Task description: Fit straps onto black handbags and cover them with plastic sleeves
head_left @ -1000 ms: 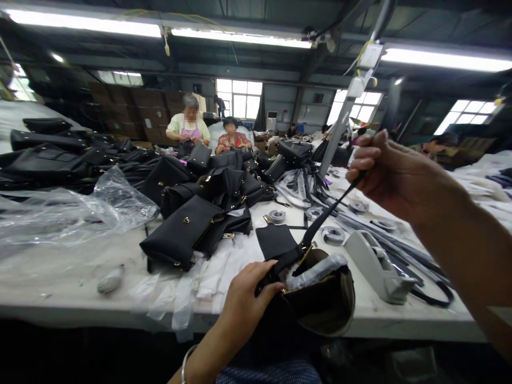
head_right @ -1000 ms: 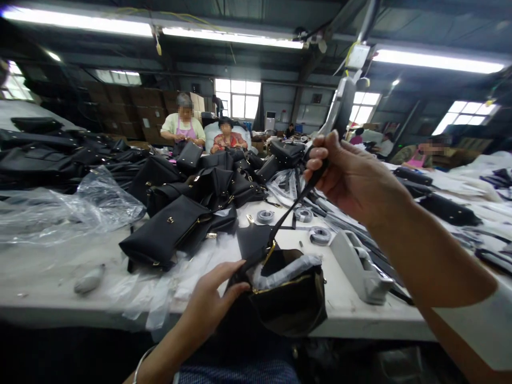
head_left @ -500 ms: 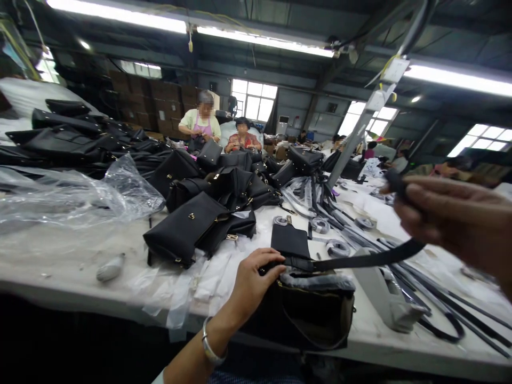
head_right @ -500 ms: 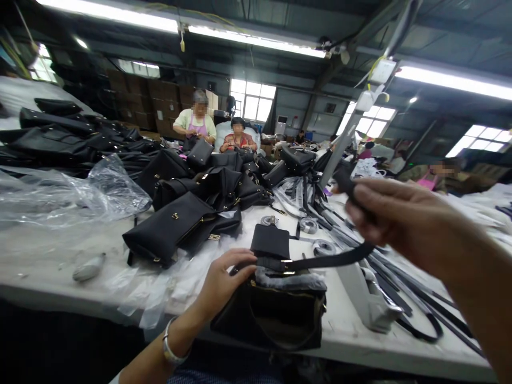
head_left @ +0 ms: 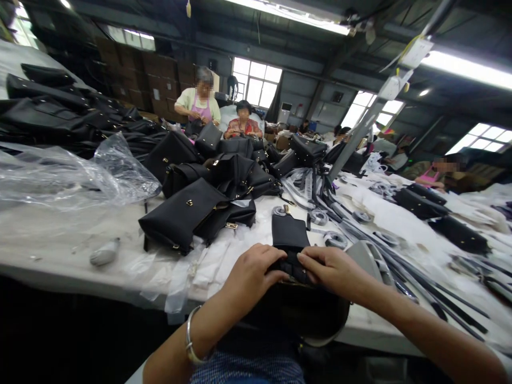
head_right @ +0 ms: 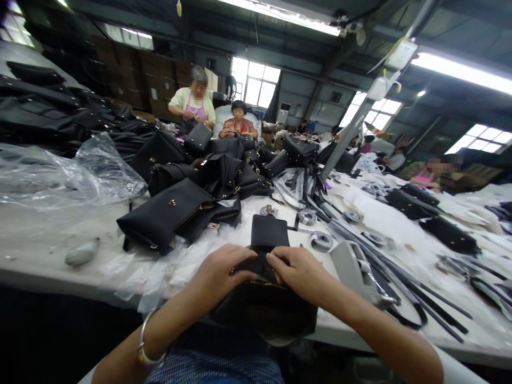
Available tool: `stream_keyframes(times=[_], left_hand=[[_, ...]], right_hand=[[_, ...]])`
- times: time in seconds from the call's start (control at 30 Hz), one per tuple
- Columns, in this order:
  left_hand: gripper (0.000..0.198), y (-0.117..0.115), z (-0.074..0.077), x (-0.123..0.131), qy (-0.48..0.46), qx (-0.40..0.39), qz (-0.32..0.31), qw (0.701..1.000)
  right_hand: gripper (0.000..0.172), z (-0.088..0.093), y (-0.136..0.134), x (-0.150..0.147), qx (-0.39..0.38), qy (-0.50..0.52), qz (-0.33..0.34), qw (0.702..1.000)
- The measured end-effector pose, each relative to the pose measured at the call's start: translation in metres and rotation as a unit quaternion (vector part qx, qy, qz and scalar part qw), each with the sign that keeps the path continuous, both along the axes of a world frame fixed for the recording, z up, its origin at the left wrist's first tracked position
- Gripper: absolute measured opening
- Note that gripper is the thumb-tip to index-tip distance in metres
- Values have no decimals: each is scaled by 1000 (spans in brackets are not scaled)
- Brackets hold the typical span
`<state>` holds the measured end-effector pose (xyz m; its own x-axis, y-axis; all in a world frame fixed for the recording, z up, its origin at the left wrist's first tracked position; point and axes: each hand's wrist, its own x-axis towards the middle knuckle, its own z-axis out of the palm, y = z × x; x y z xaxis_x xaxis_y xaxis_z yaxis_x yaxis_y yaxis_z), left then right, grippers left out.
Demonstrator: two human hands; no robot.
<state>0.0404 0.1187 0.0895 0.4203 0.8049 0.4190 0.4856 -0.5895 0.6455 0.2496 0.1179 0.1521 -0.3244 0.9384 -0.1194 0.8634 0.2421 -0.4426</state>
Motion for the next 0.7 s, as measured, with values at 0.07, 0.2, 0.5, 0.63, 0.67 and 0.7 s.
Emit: stream_keyframes(times=[0.07,0.2,0.5,0.63,0.67,0.7], left_hand=[[33,3,2,-4,-8,-11,-37,999],[33,9,3,-10,-37,-31,-70,996],[43,5,-14,-3,-213,-114,-53,969],[45,1,-24,0,-255,-140,-69,954],[44,0,-26,1,-262,-147,-72,951],[42,0,-28,3,-267,-151,-71,949]], right_hand=[[45,-4,0,-1,-4,6,-4,1000],[46,-9,-4,-3,-9,23,-17,1000],[47,-12,-6,-8,-85,81,-8,993],[45,0,2,-8,-193,101,4,976],[44,1,4,-9,-197,97,14,975],[44,1,6,-11,-193,91,24,977]])
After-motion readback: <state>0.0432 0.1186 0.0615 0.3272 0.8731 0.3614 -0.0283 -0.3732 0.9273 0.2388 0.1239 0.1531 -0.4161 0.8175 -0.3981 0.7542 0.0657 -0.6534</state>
